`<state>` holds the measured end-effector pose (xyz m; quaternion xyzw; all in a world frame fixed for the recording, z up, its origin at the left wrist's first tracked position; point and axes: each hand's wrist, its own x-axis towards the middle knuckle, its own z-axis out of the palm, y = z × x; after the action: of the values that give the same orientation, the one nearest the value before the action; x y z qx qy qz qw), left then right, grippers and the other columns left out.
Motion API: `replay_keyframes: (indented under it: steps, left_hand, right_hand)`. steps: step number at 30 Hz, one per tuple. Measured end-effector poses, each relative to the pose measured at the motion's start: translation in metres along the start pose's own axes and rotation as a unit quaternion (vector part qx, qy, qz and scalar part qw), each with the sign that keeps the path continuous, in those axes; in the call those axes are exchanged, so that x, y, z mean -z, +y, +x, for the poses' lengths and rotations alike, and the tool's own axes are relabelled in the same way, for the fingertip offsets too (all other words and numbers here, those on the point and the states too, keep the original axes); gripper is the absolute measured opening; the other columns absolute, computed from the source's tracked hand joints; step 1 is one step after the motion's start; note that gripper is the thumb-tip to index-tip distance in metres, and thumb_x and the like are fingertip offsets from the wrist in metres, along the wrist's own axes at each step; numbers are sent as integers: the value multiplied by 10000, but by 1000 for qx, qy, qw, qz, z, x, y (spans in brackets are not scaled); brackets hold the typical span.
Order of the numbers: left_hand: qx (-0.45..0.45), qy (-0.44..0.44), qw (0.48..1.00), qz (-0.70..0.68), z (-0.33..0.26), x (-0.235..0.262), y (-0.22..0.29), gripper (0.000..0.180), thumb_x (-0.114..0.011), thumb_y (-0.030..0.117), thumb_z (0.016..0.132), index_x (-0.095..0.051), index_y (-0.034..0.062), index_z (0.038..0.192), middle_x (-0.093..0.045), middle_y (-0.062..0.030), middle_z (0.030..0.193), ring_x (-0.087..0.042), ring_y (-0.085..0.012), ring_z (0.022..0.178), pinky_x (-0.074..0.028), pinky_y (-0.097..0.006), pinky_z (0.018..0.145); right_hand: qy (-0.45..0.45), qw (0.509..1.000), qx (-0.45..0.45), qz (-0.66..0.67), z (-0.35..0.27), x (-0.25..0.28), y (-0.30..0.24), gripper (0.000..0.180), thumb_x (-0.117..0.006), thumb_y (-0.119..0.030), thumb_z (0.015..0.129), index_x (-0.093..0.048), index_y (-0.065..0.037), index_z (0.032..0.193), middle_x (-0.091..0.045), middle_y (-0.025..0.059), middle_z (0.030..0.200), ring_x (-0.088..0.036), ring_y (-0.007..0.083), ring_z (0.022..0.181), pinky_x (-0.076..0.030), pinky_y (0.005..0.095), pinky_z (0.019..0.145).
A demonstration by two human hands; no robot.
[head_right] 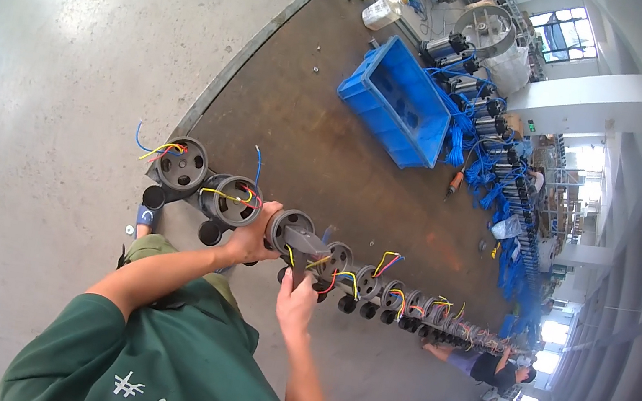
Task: The person assembles circular metal components into a long row of cylindrical housings by hand and using a hammer.
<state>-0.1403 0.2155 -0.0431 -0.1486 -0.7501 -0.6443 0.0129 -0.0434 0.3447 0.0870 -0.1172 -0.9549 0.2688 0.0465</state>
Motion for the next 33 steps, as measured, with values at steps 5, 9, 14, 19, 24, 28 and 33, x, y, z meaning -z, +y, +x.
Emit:
replay_keyframes:
  steps: [5, 9, 14, 19, 24, 28, 33]
  left_hand:
    - [34, -21, 999, -15, -4, 7, -8, 1062, -933, 211, 597, -334, 77, 1464, -469, -198, 1395, -466, -422, 1329, -387, -487, 1127]
    - [-9, -9, 1000, -15, -2, 6, -7, 1047, -927, 209, 605, -337, 86, 1461, -477, -197, 1375, -484, -420, 1295, -402, -492, 1092]
    - [-33, 17, 999, 16, -3, 6, -6, 996, -922, 231, 617, -374, 61, 1432, -510, -211, 1327, -496, -423, 1275, -396, -507, 1083]
    - [-9, -20, 1000, 3, 0, 17, -3, 990, -917, 234, 626, -370, 64, 1433, -510, -213, 1317, -507, -412, 1249, -402, -510, 1062]
    - [-34, 4, 999, 13, -1, 14, 2, 910, -884, 226, 641, -381, 60, 1381, -518, -194, 1241, -532, -409, 1176, -444, -495, 989]
    - [-17, 5, 1000, -13, 4, 11, -7, 925, -880, 223, 651, -360, 58, 1398, -507, -205, 1248, -526, -417, 1172, -455, -499, 969]
    - [0, -15, 1000, 9, -2, 12, -7, 1016, -932, 204, 607, -369, 65, 1441, -514, -195, 1320, -532, -401, 1242, -444, -465, 1051]
  right_hand:
    - [-118, 975, -123, 143, 17, 34, -27, 256, -639, -267, 1039, -610, -37, 930, -548, -41, 667, -488, 38, 560, -391, 237, 482]
    - [-17, 991, -75, 105, 10, 44, -48, 286, -616, -266, 1038, -602, 7, 955, -600, 81, 682, -558, 161, 567, -455, 350, 526]
    - [-60, 998, -18, -18, 9, -1, 11, 323, -633, -286, 1023, -599, 29, 960, -626, 138, 716, -603, 229, 594, -478, 404, 578]
    - [-131, 956, -168, 202, 26, 57, -55, 263, -599, -302, 1065, -544, -85, 927, -491, -58, 664, -425, 25, 508, -348, 218, 433]
    - [-32, 998, -29, -41, 11, 23, -30, 387, -595, -336, 1037, -590, 51, 1019, -635, 228, 703, -648, 346, 612, -494, 483, 596]
    - [-105, 991, -65, 42, 19, 15, 6, 295, -615, -310, 1041, -622, -16, 1016, -583, 75, 696, -577, 162, 591, -480, 349, 537]
    - [-67, 970, -108, 207, 21, 57, -53, 277, -577, -297, 1072, -554, -63, 927, -503, -56, 656, -440, 17, 529, -352, 218, 452]
